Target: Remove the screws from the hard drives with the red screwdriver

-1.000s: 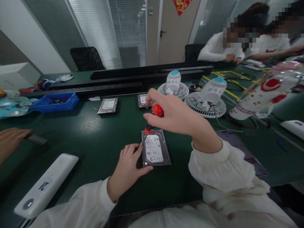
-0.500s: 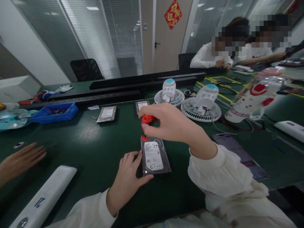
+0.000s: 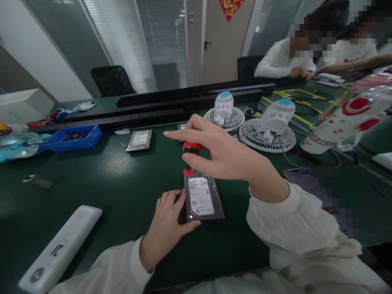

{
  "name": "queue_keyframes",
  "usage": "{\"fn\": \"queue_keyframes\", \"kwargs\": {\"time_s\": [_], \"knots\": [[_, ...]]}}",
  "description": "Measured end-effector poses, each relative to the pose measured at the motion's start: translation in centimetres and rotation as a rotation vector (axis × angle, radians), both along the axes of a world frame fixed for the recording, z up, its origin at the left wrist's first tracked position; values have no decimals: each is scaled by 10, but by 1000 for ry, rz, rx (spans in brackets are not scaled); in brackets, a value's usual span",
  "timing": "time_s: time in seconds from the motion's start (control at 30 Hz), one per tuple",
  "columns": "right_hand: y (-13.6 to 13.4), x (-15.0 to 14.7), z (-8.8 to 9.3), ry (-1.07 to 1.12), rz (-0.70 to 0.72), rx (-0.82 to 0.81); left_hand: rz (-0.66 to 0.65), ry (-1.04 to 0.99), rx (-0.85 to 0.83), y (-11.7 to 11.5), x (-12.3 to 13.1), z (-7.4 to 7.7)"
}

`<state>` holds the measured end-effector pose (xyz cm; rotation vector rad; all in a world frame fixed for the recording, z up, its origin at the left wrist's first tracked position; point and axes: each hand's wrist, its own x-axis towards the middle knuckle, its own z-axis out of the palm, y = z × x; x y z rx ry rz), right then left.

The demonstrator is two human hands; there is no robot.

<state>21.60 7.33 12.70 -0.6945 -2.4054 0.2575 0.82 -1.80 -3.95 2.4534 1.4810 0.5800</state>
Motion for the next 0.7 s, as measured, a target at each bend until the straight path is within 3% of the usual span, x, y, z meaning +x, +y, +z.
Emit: {"fn": "queue_keyframes", "kwargs": {"time_s": [0.17, 0.37, 0.53, 0.7], "knots": [[2, -2, -1, -34, -106, 26, 12, -4, -30, -1, 1, 4], [0, -1, 2, -62, -45, -5, 6, -21, -42, -1, 1, 4], [-1, 1, 3, -119, -216, -14, 11, -12, -29, 0, 1, 4], [1, 3, 4, -65, -155, 65, 5, -21, -43, 0, 1, 5]]}}
